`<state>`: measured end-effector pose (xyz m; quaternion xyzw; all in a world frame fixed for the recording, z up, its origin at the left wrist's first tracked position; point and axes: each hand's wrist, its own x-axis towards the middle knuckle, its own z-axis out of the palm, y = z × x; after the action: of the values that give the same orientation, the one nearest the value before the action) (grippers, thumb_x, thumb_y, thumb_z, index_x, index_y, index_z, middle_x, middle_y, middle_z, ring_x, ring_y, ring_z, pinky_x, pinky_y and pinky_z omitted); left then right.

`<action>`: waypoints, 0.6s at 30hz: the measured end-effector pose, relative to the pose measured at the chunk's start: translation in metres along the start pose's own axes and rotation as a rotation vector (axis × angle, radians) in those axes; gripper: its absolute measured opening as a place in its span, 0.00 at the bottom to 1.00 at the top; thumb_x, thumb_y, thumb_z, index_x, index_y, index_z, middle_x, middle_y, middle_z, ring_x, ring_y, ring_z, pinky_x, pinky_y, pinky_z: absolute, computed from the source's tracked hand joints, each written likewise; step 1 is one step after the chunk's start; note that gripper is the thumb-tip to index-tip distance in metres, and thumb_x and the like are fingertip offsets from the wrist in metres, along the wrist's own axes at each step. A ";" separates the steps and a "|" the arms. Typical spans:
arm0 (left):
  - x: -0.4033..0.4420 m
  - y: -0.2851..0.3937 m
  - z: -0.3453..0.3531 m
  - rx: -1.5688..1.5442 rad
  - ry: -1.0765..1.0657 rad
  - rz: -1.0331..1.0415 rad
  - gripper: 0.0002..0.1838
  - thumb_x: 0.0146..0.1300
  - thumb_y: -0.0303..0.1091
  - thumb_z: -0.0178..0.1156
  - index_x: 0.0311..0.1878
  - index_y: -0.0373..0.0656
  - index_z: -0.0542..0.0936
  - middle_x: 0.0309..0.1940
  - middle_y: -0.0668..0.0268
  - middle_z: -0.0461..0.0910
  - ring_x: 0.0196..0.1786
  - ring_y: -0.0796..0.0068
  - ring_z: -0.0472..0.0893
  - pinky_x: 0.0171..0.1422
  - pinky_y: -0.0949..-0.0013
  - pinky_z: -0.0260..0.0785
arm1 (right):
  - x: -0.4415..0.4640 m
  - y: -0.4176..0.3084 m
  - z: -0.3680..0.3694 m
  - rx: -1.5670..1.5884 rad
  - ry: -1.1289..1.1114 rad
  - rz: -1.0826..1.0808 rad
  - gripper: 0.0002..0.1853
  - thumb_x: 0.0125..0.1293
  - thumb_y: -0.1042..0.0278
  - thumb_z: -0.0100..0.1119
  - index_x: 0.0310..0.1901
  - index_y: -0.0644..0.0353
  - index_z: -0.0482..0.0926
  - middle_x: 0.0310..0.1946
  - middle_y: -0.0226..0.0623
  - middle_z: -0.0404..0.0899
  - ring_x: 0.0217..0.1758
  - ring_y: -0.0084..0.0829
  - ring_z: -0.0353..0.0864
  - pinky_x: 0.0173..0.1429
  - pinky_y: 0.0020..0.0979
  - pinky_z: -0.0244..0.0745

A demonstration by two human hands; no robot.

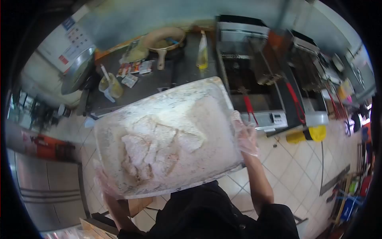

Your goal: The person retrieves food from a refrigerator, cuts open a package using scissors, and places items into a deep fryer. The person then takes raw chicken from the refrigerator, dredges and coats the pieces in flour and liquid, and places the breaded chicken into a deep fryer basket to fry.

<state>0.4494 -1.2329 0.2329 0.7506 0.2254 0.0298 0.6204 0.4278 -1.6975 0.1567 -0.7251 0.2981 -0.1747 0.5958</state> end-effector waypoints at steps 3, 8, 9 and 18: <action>0.018 -0.016 0.012 -0.060 -0.010 -0.031 0.22 0.72 0.47 0.52 0.52 0.36 0.80 0.43 0.66 0.81 0.44 0.73 0.77 0.50 0.67 0.69 | 0.010 -0.047 0.016 -0.095 0.061 -0.043 0.28 0.66 0.44 0.60 0.37 0.71 0.80 0.27 0.29 0.75 0.33 0.21 0.68 0.36 0.27 0.65; 0.065 -0.031 0.035 -0.120 -0.172 -0.075 0.23 0.72 0.48 0.52 0.52 0.36 0.80 0.43 0.65 0.81 0.43 0.73 0.77 0.50 0.67 0.69 | 0.009 -0.020 -0.015 -0.222 0.148 -0.092 0.31 0.65 0.37 0.58 0.24 0.63 0.76 0.19 0.24 0.66 0.26 0.22 0.63 0.31 0.30 0.60; 0.085 -0.031 0.055 -0.114 -0.212 -0.093 0.23 0.72 0.49 0.52 0.52 0.36 0.80 0.43 0.65 0.81 0.43 0.73 0.77 0.50 0.67 0.69 | 0.013 -0.043 -0.009 -0.225 0.181 0.051 0.32 0.65 0.36 0.57 0.23 0.63 0.76 0.19 0.25 0.67 0.26 0.22 0.62 0.30 0.31 0.60; 0.140 -0.023 0.105 -0.099 -0.338 -0.215 0.25 0.72 0.51 0.52 0.52 0.35 0.80 0.42 0.65 0.81 0.43 0.73 0.76 0.50 0.66 0.69 | 0.028 -0.051 -0.009 -0.403 0.340 0.213 0.38 0.63 0.29 0.56 0.23 0.66 0.76 0.18 0.27 0.65 0.26 0.24 0.60 0.31 0.34 0.57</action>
<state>0.6018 -1.2742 0.1540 0.6853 0.1951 -0.1519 0.6850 0.4554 -1.7166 0.2050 -0.7537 0.4970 -0.1677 0.3960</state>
